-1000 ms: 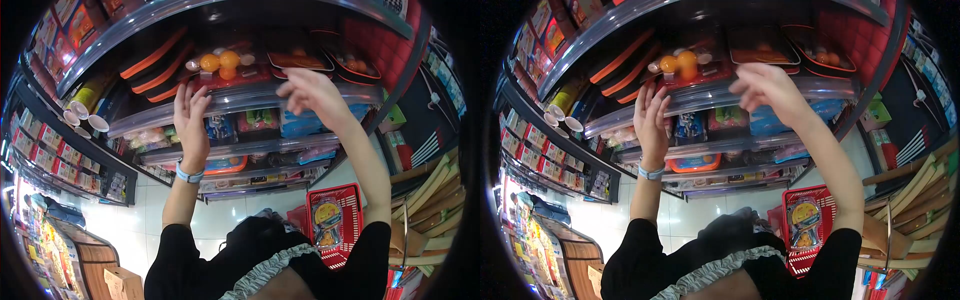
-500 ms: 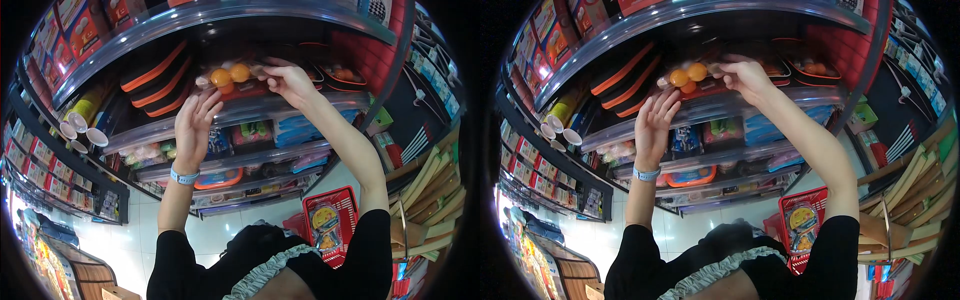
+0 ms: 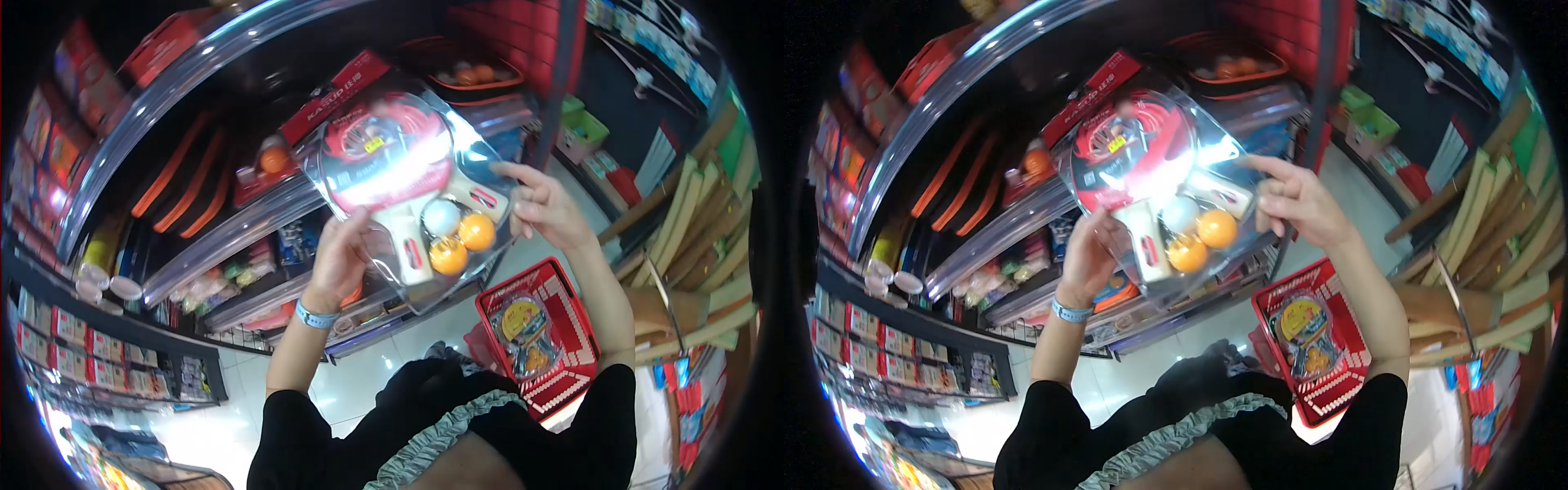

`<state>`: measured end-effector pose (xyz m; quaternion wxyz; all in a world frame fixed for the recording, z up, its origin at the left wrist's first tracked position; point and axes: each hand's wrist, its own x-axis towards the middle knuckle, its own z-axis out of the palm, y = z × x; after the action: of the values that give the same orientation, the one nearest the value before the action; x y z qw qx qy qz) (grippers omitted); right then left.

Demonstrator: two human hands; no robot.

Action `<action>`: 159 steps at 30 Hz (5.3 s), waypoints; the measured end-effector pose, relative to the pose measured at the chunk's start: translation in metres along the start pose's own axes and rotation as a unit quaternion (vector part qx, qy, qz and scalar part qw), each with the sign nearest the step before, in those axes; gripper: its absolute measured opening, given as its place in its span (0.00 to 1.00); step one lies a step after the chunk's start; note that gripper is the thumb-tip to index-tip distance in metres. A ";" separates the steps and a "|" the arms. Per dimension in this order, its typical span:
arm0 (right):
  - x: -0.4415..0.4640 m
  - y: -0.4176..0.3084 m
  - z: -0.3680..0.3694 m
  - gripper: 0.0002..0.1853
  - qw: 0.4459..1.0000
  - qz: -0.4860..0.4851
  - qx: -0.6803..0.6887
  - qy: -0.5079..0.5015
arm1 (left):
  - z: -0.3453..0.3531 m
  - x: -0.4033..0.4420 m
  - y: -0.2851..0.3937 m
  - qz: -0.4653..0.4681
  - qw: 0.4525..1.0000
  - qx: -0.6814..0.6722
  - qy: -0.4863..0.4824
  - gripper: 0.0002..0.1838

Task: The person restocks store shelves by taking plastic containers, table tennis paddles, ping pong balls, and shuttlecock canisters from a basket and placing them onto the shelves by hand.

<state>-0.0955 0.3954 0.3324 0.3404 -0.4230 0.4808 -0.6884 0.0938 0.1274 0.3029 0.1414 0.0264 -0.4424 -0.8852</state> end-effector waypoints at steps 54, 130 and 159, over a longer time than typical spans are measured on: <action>-0.153 0.273 -0.054 0.06 0.882 -0.018 -0.246 0.402 | -0.125 -0.115 -0.107 0.070 0.819 0.547 0.156 0.11; -0.328 0.169 0.068 0.29 0.861 -0.010 0.225 0.455 | 0.088 -0.010 -0.205 0.392 0.371 0.665 -0.517 0.29; -0.327 0.393 -0.099 0.27 0.756 0.292 -0.160 0.564 | -0.077 -0.033 -0.402 -0.227 0.714 0.614 -0.249 0.25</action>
<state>-0.0273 0.5989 -0.1420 0.1195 0.1546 0.7892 -0.5823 0.0478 0.3048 -0.0644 -0.2263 -0.0144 -0.8883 -0.3993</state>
